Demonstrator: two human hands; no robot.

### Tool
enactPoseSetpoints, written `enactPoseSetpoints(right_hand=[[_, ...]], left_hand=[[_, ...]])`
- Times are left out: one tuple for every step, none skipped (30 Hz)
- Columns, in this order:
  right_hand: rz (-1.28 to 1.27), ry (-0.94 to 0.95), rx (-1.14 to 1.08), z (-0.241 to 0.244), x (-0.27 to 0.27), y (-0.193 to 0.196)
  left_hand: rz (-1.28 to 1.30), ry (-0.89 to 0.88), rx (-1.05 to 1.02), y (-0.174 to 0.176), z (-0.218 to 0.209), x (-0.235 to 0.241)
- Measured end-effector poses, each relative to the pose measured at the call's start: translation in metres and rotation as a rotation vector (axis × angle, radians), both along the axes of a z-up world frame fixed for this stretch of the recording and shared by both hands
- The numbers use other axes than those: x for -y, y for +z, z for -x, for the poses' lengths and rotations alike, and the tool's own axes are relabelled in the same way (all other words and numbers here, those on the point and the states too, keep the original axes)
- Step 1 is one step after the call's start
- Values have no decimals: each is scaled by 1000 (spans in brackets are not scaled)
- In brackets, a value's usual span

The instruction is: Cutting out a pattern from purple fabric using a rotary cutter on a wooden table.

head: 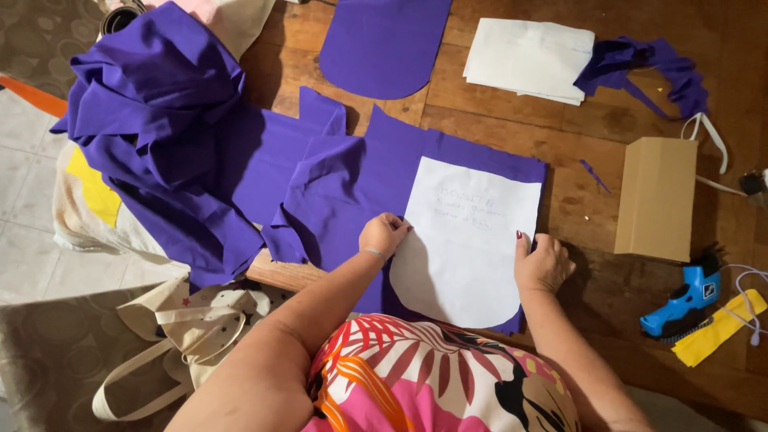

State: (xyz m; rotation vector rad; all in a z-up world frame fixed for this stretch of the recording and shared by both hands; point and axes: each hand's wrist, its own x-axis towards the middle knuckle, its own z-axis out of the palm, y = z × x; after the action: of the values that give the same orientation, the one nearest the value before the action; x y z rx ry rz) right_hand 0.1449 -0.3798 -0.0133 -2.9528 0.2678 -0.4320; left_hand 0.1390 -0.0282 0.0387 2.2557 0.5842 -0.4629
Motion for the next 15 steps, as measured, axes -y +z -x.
enactPoseSetpoints(right_hand=[[-1,-3,3,-1,1,-2],[21,8,20,-1,2,-4],[45,21,33,1,3,-5],[46,19,31,2,4,-5],[59,34,66,1,5,-5],[73,49,100,0,5,-5],[72,49,102,-1,6,-6],[67,40,117,-2,6,-6],[62,32,130,-1,7,-6],[61,33,129,-1,10,-8],[68,40,136,-2,12,-11],[75,47,143,-2,14,-13],[74,49,144,-2,15,-12],[76,61,163,-2,15,-10],[75,75,180,-2,15,-10]], left_hand=[[-1,-3,3,4,-1,0],[-1,-4,8,7,-2,0],[1,-3,9,10,-1,1],[2,-4,7,7,0,0],[2,-2,12,4,-1,0],[3,-1,16,1,-1,-1],[2,-1,17,0,-1,-1],[4,-8,24,-1,-1,-1],[6,-15,28,-2,0,-1],[6,-13,28,-2,-1,-1],[-2,-19,26,-3,-1,0],[-9,-25,24,-3,-2,0],[-10,-23,25,2,-1,0],[-10,-28,27,8,-1,1],[-11,-31,25,13,0,1]])
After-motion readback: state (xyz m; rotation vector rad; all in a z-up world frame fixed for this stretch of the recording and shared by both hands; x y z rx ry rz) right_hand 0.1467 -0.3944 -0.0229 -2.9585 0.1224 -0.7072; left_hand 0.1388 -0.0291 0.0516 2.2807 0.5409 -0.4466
